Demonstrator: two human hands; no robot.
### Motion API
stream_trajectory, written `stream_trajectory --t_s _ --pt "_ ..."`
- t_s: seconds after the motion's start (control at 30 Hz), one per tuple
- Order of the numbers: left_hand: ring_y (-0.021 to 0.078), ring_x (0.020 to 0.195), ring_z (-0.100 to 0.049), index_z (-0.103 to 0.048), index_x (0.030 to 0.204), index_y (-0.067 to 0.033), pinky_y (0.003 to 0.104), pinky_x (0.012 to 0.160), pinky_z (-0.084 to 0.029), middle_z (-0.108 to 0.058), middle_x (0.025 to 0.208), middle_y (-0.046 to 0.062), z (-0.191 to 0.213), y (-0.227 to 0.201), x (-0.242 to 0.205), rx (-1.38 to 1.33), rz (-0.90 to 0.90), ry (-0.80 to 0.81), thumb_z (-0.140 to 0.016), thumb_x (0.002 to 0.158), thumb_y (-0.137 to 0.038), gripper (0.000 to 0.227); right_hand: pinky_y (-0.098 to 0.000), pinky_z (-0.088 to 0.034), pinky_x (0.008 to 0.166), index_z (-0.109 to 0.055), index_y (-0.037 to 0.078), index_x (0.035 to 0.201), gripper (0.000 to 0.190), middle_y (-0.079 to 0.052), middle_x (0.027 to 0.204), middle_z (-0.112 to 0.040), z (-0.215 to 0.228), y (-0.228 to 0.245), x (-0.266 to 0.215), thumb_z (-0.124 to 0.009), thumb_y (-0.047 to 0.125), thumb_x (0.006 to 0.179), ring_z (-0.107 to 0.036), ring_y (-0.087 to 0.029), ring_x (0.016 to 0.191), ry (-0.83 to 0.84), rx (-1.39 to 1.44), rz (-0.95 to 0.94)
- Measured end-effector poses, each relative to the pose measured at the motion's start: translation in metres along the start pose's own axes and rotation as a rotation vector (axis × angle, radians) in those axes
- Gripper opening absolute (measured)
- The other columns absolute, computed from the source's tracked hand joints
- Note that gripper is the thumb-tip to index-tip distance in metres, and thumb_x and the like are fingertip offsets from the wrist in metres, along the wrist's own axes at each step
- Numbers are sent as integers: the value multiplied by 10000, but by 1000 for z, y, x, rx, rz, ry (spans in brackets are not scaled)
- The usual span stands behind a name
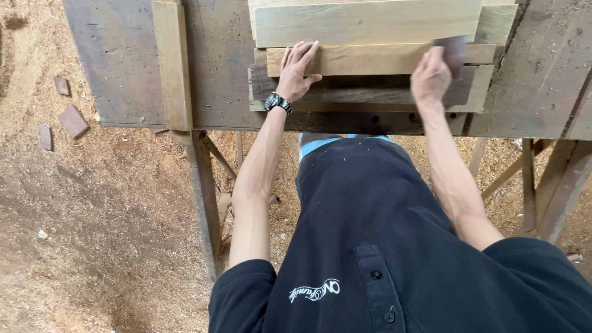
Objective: The person sands several wooden planks by hand using a small piece of sandpaper, rubbing it back and forth along the surfaces and edges.
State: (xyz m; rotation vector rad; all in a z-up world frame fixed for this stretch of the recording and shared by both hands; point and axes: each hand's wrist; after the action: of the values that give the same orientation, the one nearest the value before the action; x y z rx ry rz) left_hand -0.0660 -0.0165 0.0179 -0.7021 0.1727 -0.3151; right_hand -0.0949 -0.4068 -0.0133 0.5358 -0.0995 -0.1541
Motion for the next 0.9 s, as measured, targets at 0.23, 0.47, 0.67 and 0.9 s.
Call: stream_trajectory --t_s 0.23,0.47,0.67,0.9 --pt "245 1495 -347 -342 1599 -262 456 1288 -203 -451 1559 18 11 18 5 51 -105 111 -870 861 -356 913 -458 -541 613 -587 25 1043 67 -160 735 -651 -72 142 -28 -565 87 1053 -679 -340 688 71 66 451" --pt "313 1507 -338 -286 1618 -276 474 1271 -248 -400 1616 81 36 60 -8 122 -297 -56 -877 810 -389 1007 -333 -538 506 -530 43 1017 198 -108 732 -607 -11 63 -4 -421 110 1167 -640 -235 635 64 -76 63" --pt "395 1402 -362 -155 1573 -146 543 1161 -294 -343 1535 191 26 65 -33 -51 81 -331 -933 615 -475 1277 -345 -391 485 -521 58 1022 317 -33 732 -568 -27 58 -5 -352 191 1255 -539 -167 598 -62 179 -479" --pt "322 1465 -424 -115 1649 -110 467 1214 -333 -225 1702 130 11 96 -48 -152 10 -306 -880 802 -403 1178 -442 -598 711 -671 27 978 248 -173 889 -718 -146 236 -16 -438 88 1036 -721 -323 839 -30 65 397"
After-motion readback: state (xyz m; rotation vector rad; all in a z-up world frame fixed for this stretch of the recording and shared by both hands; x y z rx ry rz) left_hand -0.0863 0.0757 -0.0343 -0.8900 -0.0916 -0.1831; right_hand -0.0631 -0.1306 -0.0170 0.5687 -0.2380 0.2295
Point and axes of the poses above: each hand's wrist, its own x-axis towards the middle knuckle, its own z-axis out of the back of the hand, y = z × x
